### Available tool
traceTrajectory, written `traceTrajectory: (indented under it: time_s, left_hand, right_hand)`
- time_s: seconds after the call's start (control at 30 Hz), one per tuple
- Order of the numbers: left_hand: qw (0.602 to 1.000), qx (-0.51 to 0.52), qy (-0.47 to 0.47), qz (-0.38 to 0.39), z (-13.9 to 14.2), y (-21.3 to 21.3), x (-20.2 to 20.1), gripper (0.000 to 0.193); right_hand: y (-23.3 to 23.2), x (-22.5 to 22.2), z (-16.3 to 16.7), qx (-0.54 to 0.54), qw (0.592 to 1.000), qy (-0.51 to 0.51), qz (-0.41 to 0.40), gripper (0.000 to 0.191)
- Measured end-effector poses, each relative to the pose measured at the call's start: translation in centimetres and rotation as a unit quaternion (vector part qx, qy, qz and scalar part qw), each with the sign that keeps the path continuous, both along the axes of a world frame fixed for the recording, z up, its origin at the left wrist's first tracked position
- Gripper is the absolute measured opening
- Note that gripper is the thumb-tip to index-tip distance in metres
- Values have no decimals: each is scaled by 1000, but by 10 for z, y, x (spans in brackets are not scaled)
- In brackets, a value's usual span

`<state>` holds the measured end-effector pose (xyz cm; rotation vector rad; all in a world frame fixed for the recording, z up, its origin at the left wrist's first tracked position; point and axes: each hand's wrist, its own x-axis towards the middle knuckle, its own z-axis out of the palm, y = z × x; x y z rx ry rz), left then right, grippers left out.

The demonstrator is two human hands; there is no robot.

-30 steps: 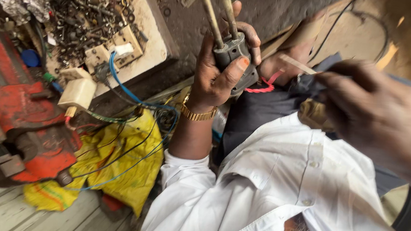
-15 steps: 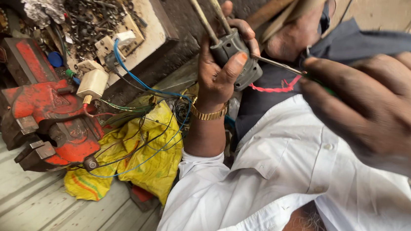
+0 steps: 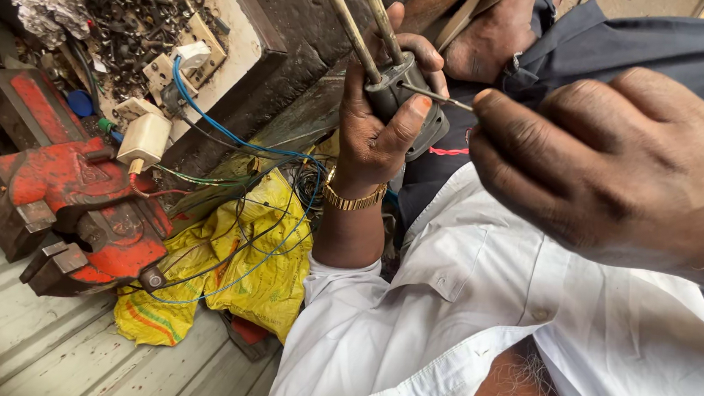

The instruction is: The person sits in a chair holding an electrical plug with a red wire in one hand and uses a green-handled screwdriver to tighten its screw terminals, repositioning the plug repeatedly. Later the person sets the plug aside and handles and untangles a blue electrical wire across their lap.

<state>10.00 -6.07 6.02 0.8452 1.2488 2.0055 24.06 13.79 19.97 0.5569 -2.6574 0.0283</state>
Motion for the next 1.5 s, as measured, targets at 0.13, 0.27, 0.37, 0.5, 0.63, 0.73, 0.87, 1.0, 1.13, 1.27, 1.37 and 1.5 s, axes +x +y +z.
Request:
traceTrajectory:
  time_s: [0.13,0.27,0.37,0.5,0.63,0.73,0.87,1.0,1.13,1.27,1.37,1.5]
  left_hand:
    - [1000,-5,-7,-5,1,0,3,67]
    - [999,-28,23,-4,3,-1,4,68]
    - [998,-40,37,-10,5,-2,4,68]
    - [995,-64,78,-16,7,-3,2,65]
    - [991,-71,112,-34,6,-1,2,61]
    - [990,-80,107,-46,2,1,3,60]
    - [992,-59,101,-50,-3,2,5,63]
    - [988,-85,120,-43,-4,3,6,63]
    - [984,-94,151,-29,-3,3,6,66]
    - [981,-92,168,-28,-2,4,6,66]
    - [976,-102,189,-38,-2,3,4,66]
    - [976,-111,177,-56,-1,3,2,67]
  right_hand:
    - [-2,1,-4,36,999,26,10,26]
    - [-5,-1,-6,67,995,69,27,22]
    - [-3,-2,-8,122,989,57,55,23]
    - [4,-4,-14,239,960,111,91,15]
    - [7,-4,-21,288,943,120,118,9]
    - [9,-2,-23,284,948,94,110,11]
    - [13,-2,-26,233,965,83,85,27]
    - [17,-7,-35,206,966,128,84,27]
    - [19,-5,-39,211,964,140,85,27]
    - [20,2,-41,208,968,121,74,30]
    - [18,3,-46,172,976,114,69,31]
    - [16,6,-49,128,987,85,49,31]
